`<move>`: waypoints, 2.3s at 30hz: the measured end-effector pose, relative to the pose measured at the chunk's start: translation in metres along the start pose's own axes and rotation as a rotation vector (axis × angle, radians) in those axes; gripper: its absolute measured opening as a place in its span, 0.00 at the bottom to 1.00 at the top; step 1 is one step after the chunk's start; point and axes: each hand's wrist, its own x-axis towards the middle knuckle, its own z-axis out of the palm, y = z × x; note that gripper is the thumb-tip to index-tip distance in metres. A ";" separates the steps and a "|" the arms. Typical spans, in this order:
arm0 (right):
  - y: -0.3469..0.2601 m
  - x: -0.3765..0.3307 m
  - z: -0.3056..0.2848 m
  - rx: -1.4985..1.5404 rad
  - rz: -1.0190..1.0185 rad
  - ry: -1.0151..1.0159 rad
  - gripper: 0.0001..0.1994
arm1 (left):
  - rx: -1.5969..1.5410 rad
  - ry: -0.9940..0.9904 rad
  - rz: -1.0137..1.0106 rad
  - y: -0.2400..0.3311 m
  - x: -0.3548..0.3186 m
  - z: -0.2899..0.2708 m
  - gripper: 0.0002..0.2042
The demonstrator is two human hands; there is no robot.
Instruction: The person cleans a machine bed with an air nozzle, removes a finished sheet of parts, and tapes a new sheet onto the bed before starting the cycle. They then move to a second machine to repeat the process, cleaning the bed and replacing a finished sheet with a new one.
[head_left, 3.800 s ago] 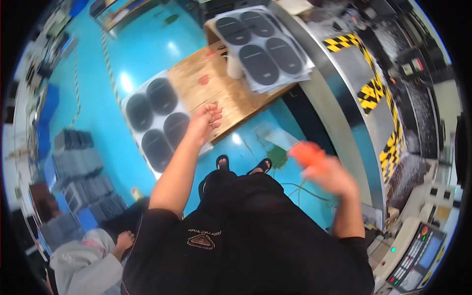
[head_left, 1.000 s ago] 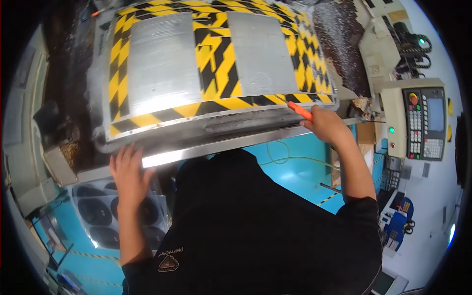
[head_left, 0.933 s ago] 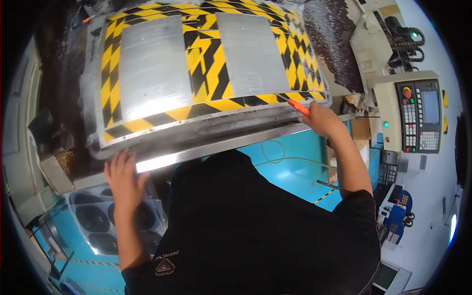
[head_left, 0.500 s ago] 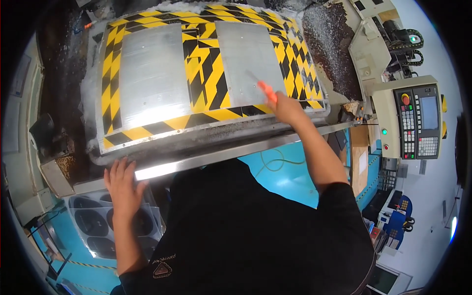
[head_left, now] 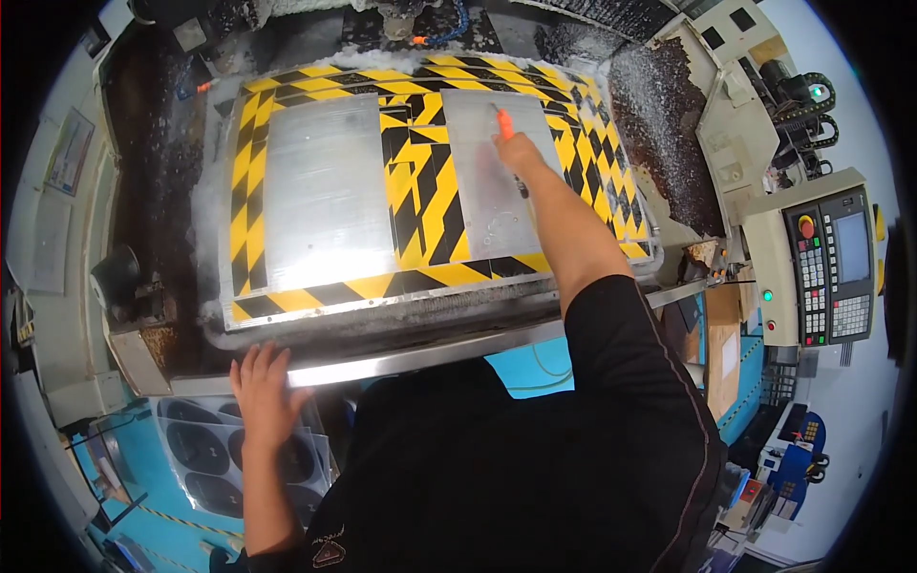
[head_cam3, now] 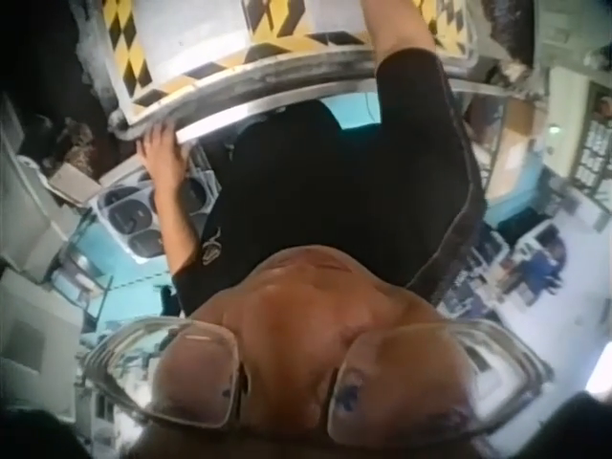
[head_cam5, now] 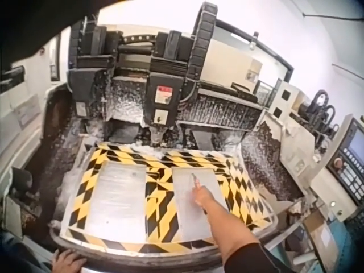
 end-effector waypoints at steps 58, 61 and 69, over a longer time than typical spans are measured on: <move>-0.254 -0.056 0.147 0.315 -0.469 -0.502 0.18 | -0.073 0.043 0.142 -0.016 0.034 -0.002 0.33; -0.247 -0.086 0.155 0.338 -0.504 -0.526 0.20 | -0.058 0.029 0.137 -0.017 0.034 -0.001 0.33; -0.185 -0.204 0.092 -0.323 -0.886 -0.573 0.25 | -0.058 0.016 0.140 -0.017 0.033 0.002 0.33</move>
